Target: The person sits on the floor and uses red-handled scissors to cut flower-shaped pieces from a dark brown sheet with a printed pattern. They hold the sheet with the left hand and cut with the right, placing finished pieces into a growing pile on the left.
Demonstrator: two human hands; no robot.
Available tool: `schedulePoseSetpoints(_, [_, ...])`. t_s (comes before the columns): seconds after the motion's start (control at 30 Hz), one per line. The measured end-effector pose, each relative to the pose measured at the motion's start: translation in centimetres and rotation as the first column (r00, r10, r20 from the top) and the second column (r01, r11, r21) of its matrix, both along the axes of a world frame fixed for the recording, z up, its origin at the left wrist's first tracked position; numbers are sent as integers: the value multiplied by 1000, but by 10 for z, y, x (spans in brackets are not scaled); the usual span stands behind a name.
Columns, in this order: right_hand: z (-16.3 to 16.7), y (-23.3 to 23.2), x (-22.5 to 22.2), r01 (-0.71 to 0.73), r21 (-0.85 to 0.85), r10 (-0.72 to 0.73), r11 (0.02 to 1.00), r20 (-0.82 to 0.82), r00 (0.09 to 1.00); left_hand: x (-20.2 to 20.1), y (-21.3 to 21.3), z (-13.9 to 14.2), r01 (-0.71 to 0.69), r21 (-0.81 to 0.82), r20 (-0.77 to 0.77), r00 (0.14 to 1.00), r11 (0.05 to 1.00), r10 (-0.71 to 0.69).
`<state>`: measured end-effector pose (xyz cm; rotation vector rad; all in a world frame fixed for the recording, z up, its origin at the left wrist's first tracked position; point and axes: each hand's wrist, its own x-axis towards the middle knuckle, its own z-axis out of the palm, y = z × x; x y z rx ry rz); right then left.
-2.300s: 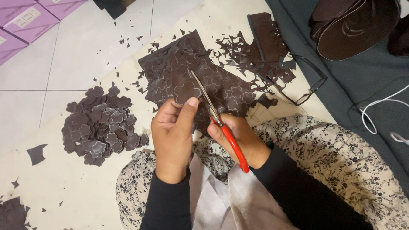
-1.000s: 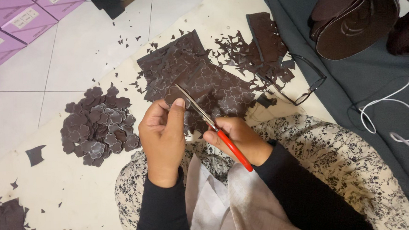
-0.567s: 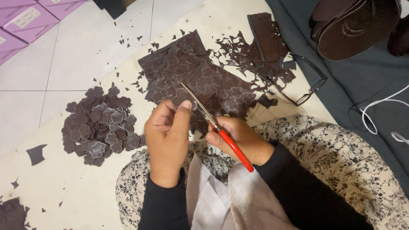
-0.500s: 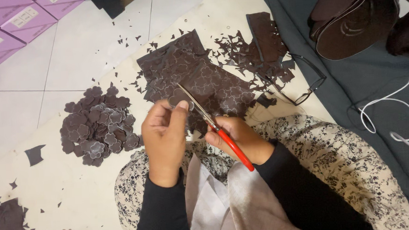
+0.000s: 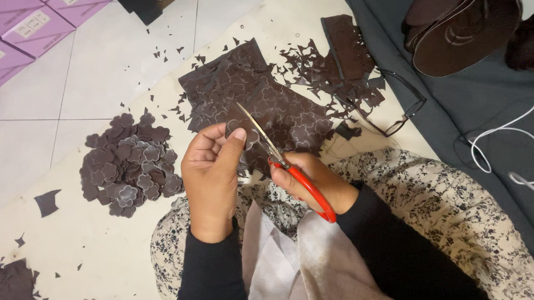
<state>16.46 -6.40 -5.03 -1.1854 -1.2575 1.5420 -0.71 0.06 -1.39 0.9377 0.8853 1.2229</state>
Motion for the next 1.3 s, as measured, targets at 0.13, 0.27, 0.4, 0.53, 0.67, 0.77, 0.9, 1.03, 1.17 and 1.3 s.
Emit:
schedulePoseSetpoints(0.13, [-4, -2, -5, 67, -8, -67, 998, 1, 998, 3, -3, -1, 11, -11, 16, 1000, 1000, -11])
schedulePoseSetpoints(0.27, [-9, 0, -5, 117, 81, -120, 990, 42, 992, 12, -7, -6, 21, -30, 72, 997, 999, -19])
schedulePoseSetpoints(0.4, [-15, -1, -6, 160, 139, -180, 977, 148, 972, 13, -6, -9, 16, -34, 86, 996, 999, -13])
schedulePoseSetpoints(0.53, [-20, 1, -6, 167, 119, -187, 979, 177, 966, 10, -6, -15, -11, -44, 84, 996, 999, 14])
schedulePoseSetpoints(0.67, [-19, 0, -6, 145, 63, -153, 987, 146, 977, 5, 0, -19, -46, -11, 117, 992, 999, 47])
schedulePoseSetpoints(0.77, [-16, 0, -7, 127, 52, -134, 991, 148, 980, 5, 1, -18, -67, -4, 108, 992, 998, 67])
schedulePoseSetpoints(0.9, [-12, 0, -8, 105, 70, -117, 992, 192, 974, 6, 0, -13, -95, -45, 99, 990, 994, 99])
schedulePoseSetpoints(1.03, [-12, 1, -8, 101, 68, -110, 992, 140, 984, 5, 0, -9, -63, 29, 86, 995, 998, 60])
schedulePoseSetpoints(1.17, [-14, 1, -7, 101, 74, -110, 992, 127, 986, 1, -2, -8, -43, 67, 38, 998, 997, 40])
schedulePoseSetpoints(1.3, [-15, 3, -7, 101, 19, -102, 995, 122, 987, 1, -1, -11, -64, 64, 42, 997, 996, 61])
